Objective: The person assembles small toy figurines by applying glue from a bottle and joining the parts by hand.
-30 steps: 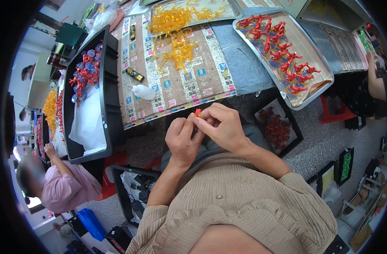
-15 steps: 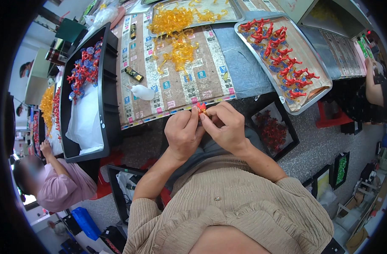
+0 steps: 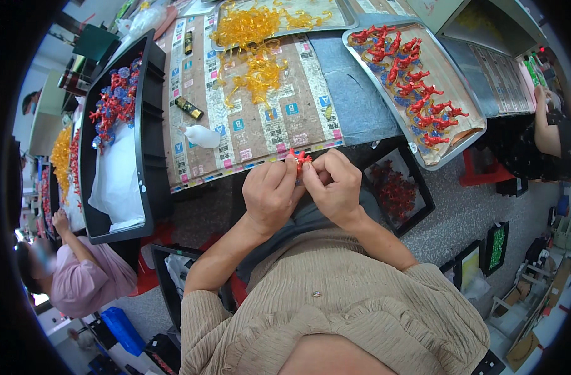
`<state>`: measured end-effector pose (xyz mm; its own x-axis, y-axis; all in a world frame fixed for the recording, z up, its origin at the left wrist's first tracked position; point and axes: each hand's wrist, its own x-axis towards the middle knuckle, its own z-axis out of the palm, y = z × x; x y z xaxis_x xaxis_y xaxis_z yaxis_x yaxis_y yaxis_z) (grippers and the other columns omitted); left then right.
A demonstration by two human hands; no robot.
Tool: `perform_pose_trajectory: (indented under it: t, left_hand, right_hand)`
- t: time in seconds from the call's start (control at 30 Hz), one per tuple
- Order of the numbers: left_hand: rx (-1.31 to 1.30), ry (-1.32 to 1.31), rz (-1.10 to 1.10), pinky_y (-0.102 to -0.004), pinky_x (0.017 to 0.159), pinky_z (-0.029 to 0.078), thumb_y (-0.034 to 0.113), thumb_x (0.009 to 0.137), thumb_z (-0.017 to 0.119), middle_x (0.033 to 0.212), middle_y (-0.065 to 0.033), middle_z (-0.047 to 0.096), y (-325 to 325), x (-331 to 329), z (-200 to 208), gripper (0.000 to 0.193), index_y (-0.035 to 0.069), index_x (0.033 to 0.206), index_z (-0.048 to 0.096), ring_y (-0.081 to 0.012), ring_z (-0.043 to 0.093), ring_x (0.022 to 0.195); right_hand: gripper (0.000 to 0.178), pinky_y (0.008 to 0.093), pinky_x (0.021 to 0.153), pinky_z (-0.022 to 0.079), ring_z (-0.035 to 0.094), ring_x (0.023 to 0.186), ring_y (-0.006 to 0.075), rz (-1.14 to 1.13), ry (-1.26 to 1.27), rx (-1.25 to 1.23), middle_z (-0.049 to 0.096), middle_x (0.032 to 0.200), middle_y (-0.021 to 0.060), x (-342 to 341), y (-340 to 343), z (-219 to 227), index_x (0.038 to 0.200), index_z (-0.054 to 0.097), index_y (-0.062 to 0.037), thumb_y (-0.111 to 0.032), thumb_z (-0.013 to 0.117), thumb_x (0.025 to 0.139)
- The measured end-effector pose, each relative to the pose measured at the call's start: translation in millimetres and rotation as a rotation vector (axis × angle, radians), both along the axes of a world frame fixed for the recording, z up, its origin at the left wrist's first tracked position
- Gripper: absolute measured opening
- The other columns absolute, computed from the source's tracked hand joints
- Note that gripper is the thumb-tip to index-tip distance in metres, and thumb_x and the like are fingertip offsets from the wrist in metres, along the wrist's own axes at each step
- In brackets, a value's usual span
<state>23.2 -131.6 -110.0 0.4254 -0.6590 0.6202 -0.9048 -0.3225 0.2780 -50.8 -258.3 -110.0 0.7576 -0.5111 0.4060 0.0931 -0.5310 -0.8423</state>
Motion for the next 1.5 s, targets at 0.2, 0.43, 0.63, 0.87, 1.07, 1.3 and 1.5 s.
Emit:
perform_pose_trajectory:
  t: [0.2, 0.43, 0.63, 0.87, 1.07, 1.3, 1.5]
  left_hand:
    - [-0.036, -0.001, 0.029, -0.0342, 0.053, 0.041, 0.011, 0.066, 0.075, 0.072, -0.0073, 0.050, -4, -2, 1, 0.036, -0.005, 0.097, 0.064, -0.0220, 0.053, 0.062]
    - [-0.067, 0.026, 0.000, -0.0334, 0.052, 0.041, 0.011, 0.068, 0.076, 0.072, -0.0073, 0.051, 7, -11, 14, 0.039, -0.006, 0.101, 0.064, -0.0216, 0.052, 0.060]
    - [-0.115, 0.000, -0.026, -0.0319, 0.050, 0.037, 0.010, 0.069, 0.077, 0.075, -0.0068, 0.055, 13, -15, 23, 0.041, -0.007, 0.105, 0.064, -0.0196, 0.050, 0.058]
    - [-0.139, -0.013, -0.037, -0.0315, 0.050, 0.036, 0.009, 0.069, 0.076, 0.076, -0.0062, 0.056, 9, -14, 29, 0.043, -0.006, 0.107, 0.064, -0.0186, 0.049, 0.058]
    - [-0.140, -0.021, -0.050, -0.0313, 0.051, 0.036, 0.007, 0.069, 0.076, 0.075, -0.0058, 0.055, 6, -13, 28, 0.043, -0.007, 0.107, 0.064, -0.0185, 0.048, 0.058]
    - [-0.133, -0.007, -0.060, -0.0311, 0.051, 0.036, 0.007, 0.069, 0.076, 0.075, -0.0058, 0.055, 4, -15, 29, 0.043, -0.007, 0.107, 0.064, -0.0181, 0.049, 0.058]
    - [-0.127, -0.004, -0.047, -0.0308, 0.051, 0.036, 0.008, 0.070, 0.076, 0.076, -0.0058, 0.056, 4, -17, 28, 0.041, -0.007, 0.106, 0.064, -0.0180, 0.049, 0.058]
  right_hand:
    - [0.015, 0.0213, 0.049, 0.038, 0.049, 0.057, 0.0037, 0.179, 0.242, 0.449, 0.060, 0.072, -0.0006, -2, -17, 3, 0.076, 0.060, -0.0013, -0.010, 0.070, 0.084]
    - [0.043, 0.0230, 0.078, 0.051, 0.060, 0.092, 0.0088, 0.529, 0.231, 1.005, 0.063, 0.104, 0.0038, -13, -16, 3, 0.119, 0.056, 0.0018, -0.027, 0.067, 0.089]
    - [0.049, 0.0278, 0.092, 0.047, 0.056, 0.106, 0.0129, 0.769, 0.192, 1.254, 0.059, 0.118, 0.0082, -17, -14, -4, 0.128, 0.050, 0.0041, -0.027, 0.062, 0.093]
    - [0.046, 0.0298, 0.093, 0.046, 0.057, 0.108, 0.0157, 0.762, 0.061, 1.373, 0.059, 0.119, 0.0109, -19, -13, 7, 0.128, 0.049, 0.0081, -0.020, 0.060, 0.094]
    - [0.044, 0.0295, 0.093, 0.046, 0.058, 0.104, 0.0142, 0.735, 0.067, 1.389, 0.061, 0.115, 0.0098, -20, -15, 5, 0.126, 0.051, 0.0080, -0.020, 0.060, 0.094]
    - [0.042, 0.0286, 0.092, 0.045, 0.058, 0.103, 0.0136, 0.711, 0.065, 1.380, 0.061, 0.115, 0.0096, -23, -16, 4, 0.126, 0.052, 0.0078, -0.019, 0.059, 0.094]
    - [0.042, 0.0286, 0.094, 0.045, 0.058, 0.106, 0.0149, 0.732, 0.062, 1.383, 0.061, 0.117, 0.0109, -23, -17, 6, 0.126, 0.051, 0.0081, -0.017, 0.059, 0.094]
